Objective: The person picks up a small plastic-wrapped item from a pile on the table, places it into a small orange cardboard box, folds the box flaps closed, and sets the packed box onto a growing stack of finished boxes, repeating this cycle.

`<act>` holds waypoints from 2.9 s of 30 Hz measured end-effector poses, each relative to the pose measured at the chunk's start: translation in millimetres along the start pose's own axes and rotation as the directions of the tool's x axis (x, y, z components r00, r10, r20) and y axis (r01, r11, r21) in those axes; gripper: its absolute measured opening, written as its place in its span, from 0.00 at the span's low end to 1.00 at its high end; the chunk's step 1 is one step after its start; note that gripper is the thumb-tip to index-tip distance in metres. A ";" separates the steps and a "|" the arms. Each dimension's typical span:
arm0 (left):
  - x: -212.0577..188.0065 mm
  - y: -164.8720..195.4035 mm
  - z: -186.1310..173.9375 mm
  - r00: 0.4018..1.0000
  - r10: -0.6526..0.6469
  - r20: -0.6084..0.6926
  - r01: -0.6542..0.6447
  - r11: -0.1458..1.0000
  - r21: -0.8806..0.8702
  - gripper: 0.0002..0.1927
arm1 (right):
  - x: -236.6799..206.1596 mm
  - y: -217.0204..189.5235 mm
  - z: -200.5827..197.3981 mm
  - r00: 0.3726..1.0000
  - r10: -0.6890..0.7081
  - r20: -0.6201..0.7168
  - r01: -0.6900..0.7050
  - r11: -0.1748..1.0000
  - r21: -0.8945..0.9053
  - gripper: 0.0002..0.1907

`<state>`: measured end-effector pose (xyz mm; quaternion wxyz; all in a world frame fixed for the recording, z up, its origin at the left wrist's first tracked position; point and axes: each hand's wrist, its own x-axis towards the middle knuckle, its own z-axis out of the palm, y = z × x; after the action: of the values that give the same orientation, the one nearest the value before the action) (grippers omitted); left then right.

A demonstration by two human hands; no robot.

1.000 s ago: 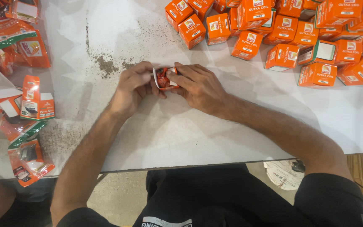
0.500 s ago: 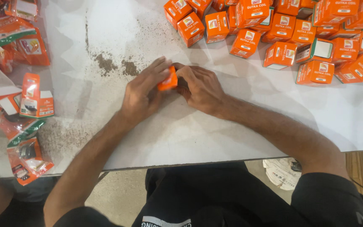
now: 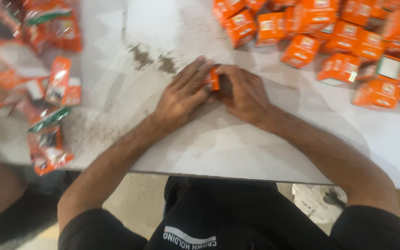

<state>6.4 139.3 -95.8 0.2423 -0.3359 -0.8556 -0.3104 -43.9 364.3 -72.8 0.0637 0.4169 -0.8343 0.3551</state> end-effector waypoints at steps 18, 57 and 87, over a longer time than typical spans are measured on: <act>-90.4 -9.4 -81.5 0.799 -0.521 -0.300 0.599 0.731 0.327 0.20 | 4.5 -24.0 24.9 0.969 -0.239 0.065 0.222 0.954 0.199 0.44; 15.7 39.6 -41.7 0.989 0.070 -0.130 -0.077 0.996 -0.053 0.20 | -3.9 6.5 -1.8 0.999 0.029 0.033 -0.033 0.993 0.112 0.29; 20.0 18.8 10.4 0.658 -0.727 0.196 0.616 0.371 -0.695 0.04 | -11.0 -16.1 1.7 0.987 -0.161 -0.022 0.156 0.977 -0.143 0.31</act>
<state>4.7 166.0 -83.6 0.0052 0.0002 -0.7054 -0.7088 -24.6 363.9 -69.7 0.1350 0.4705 -0.8203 0.2959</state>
